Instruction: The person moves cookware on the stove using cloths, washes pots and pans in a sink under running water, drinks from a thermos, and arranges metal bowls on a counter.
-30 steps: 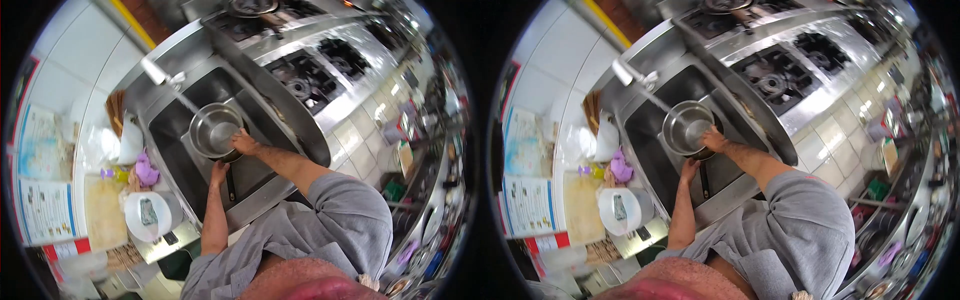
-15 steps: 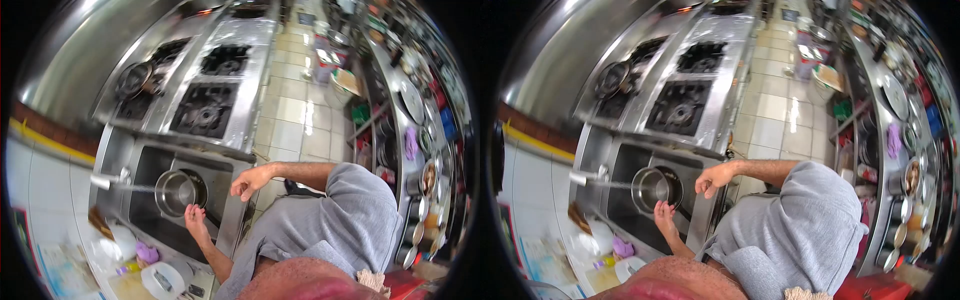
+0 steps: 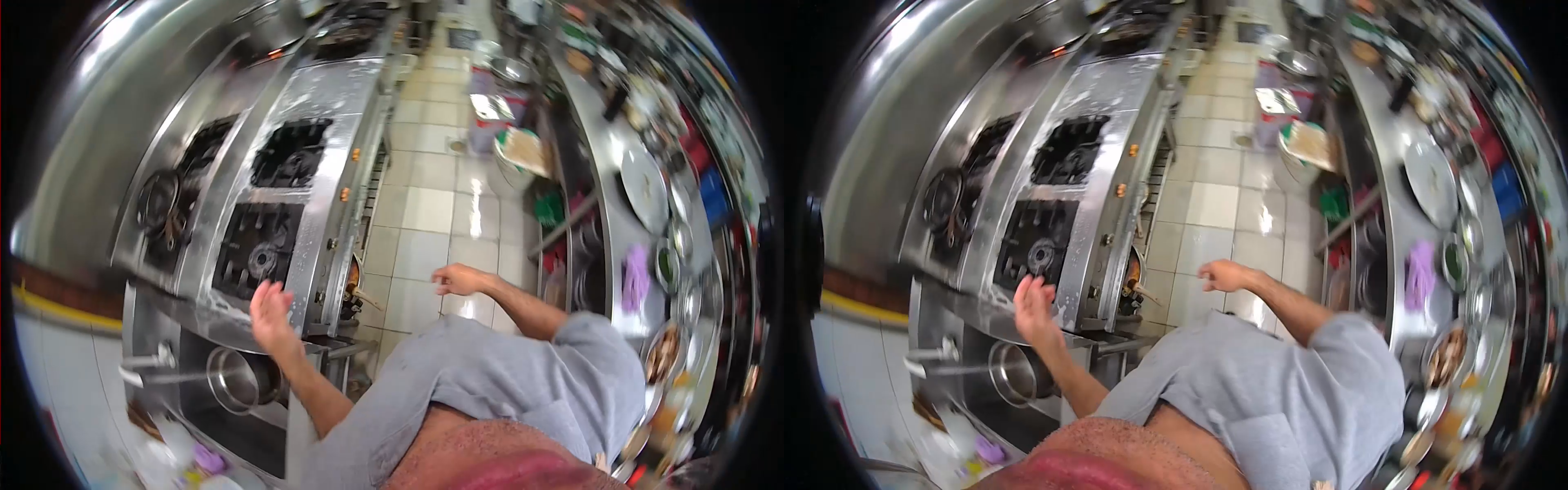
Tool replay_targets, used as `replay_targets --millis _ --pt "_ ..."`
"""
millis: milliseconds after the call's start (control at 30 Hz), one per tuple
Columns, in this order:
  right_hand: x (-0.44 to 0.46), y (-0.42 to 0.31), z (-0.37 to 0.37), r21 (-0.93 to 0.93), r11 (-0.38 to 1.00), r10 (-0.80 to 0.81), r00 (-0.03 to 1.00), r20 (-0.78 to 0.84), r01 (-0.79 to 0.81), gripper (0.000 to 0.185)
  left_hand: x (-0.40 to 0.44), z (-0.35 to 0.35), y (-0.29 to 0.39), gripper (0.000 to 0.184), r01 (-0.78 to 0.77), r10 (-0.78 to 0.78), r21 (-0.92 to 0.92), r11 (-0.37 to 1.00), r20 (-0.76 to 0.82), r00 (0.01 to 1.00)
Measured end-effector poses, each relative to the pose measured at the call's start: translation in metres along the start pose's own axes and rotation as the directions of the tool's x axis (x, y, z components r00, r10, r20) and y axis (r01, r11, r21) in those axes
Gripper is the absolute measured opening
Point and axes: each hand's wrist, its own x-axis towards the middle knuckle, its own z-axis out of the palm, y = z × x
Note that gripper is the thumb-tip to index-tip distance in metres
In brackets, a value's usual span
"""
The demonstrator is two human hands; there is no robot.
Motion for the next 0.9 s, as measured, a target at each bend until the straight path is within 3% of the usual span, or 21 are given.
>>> replay_targets --millis 100,167,233,333,433,533,567,633,667,733,800,867,900 --pt "-0.008 0.061 -0.029 0.039 0.994 0.103 0.989 -0.105 -0.099 0.03 0.021 0.045 -0.027 0.035 0.069 -0.064 -0.136 0.988 0.039 0.997" --pt "-0.012 0.087 -0.041 0.026 0.993 0.115 0.986 -0.12 -0.113 0.03 0.038 0.061 -0.043 0.037 0.074 -0.076 -0.115 0.991 -0.009 0.997" --pt "-0.006 0.108 -0.047 0.145 0.971 0.215 0.958 -0.189 -0.189 0.032 0.061 0.065 -0.056 0.037 0.059 -0.066 -0.093 0.994 -0.072 0.995" --pt "0.01 0.123 -0.046 0.238 0.951 0.249 0.945 -0.211 -0.198 0.031 0.11 0.045 -0.083 0.037 0.06 -0.095 -0.106 0.993 -0.37 0.924" --pt "0.034 0.147 -0.035 0.291 0.941 0.228 0.958 -0.172 -0.172 0.03 0.162 0.019 -0.095 0.033 0.002 -0.083 -0.127 0.992 -0.634 0.769" --pt "0.054 0.152 -0.041 0.336 0.909 0.29 0.954 -0.081 -0.248 0.029 0.23 -0.04 -0.134 0.039 -0.105 0.132 0.086 0.991 -0.804 0.579" --pt "0.064 0.156 -0.047 0.325 0.914 0.281 0.956 -0.08 -0.242 0.029 0.246 -0.04 -0.128 0.039 -0.11 0.131 0.083 0.99 -0.812 0.569" --pt "0.076 0.164 -0.056 0.387 0.86 0.385 0.92 -0.068 -0.332 0.033 0.269 -0.041 -0.106 0.041 0.072 0.314 0.354 0.933 -0.893 0.323" --pt "0.083 0.167 -0.064 0.374 0.867 0.381 0.922 -0.071 -0.33 0.033 0.284 -0.05 -0.113 0.041 0.072 0.307 0.344 0.936 -0.899 0.312" --pt "0.096 0.17 -0.08 0.508 0.744 0.534 0.843 -0.061 -0.434 0.032 0.325 -0.092 -0.134 0.041 -0.068 0.164 0.15 0.986 -0.931 0.327" --pt "0.111 0.174 -0.097 0.538 0.696 0.585 0.81 -0.04 -0.475 0.029 0.36 -0.144 -0.185 0.046 -0.148 0.106 0.044 0.988 -0.893 0.437" --pt "0.131 0.182 -0.115 0.583 0.63 0.66 0.75 -0.053 -0.513 0.027 0.367 -0.13 -0.16 0.049 -0.097 -0.271 -0.353 0.931 -0.841 0.468" --pt "0.141 0.185 -0.124 0.588 0.635 0.653 0.755 -0.061 -0.501 0.027 0.375 -0.137 -0.166 0.051 -0.136 -0.295 -0.435 0.89 -0.777 0.556"
